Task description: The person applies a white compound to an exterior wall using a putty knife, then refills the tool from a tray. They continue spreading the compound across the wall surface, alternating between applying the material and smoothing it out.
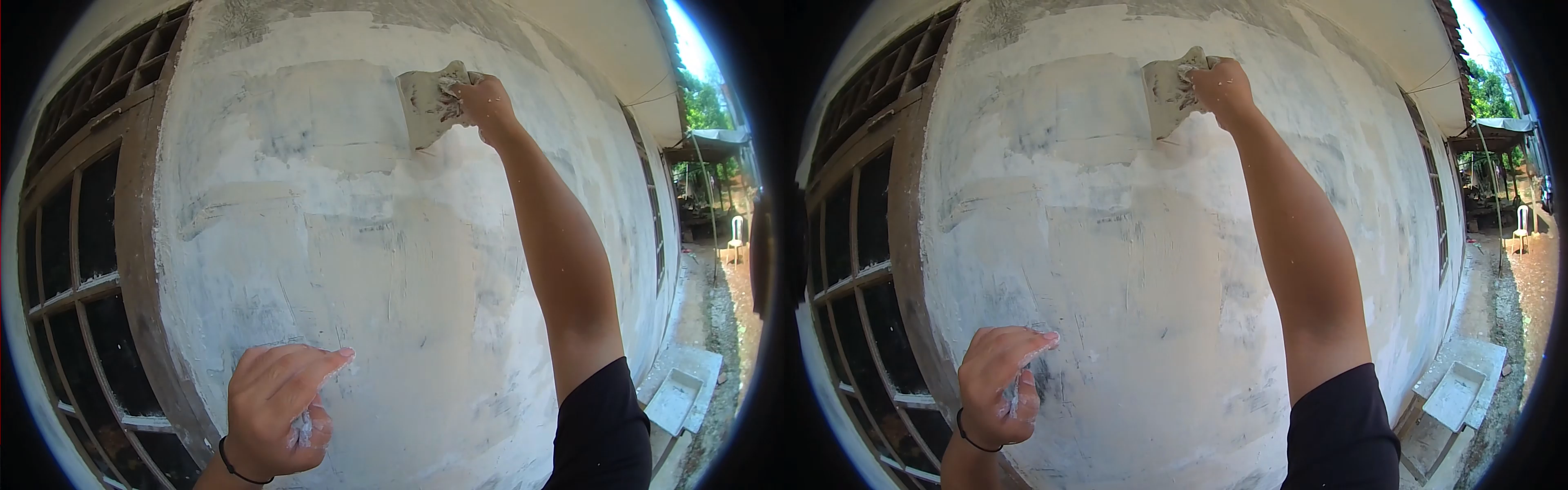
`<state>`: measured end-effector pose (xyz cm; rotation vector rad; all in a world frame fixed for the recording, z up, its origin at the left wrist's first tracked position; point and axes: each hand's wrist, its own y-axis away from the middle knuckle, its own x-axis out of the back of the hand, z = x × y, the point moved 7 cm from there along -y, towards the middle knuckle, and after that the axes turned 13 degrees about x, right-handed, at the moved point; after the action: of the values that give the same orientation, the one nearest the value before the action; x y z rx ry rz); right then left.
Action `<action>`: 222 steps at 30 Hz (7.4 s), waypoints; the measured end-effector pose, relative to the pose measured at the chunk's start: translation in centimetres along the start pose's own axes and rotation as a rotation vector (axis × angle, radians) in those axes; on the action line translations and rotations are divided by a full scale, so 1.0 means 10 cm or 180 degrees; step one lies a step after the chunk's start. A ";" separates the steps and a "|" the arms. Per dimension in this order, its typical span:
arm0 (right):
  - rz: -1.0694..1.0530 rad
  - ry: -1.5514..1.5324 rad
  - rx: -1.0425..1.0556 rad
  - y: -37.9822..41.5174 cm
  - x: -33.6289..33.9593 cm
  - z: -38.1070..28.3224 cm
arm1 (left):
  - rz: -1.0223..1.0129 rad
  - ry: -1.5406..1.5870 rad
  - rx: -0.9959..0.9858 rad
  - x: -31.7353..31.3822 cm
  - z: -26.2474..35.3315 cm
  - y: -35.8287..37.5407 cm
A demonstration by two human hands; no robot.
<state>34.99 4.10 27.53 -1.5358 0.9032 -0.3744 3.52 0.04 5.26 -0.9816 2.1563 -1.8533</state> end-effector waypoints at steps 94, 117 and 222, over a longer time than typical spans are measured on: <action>-0.1368 0.1301 0.4031 1.08 0.46 0.95 | -0.0040 0.0056 -0.0134 -2.33 1.49 -0.82; -0.0690 -0.0005 0.0108 -0.50 1.18 1.68 | -0.0111 0.0360 -0.0287 -1.94 1.01 -0.66; -0.3094 0.4289 -0.2718 6.57 11.30 7.40 | -0.6125 0.4445 0.1793 -12.02 8.35 2.69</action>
<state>137.74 -22.35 -78.79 -2.4532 1.3120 -2.1136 128.27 -3.08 -75.82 -2.1444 -0.6776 -4.2686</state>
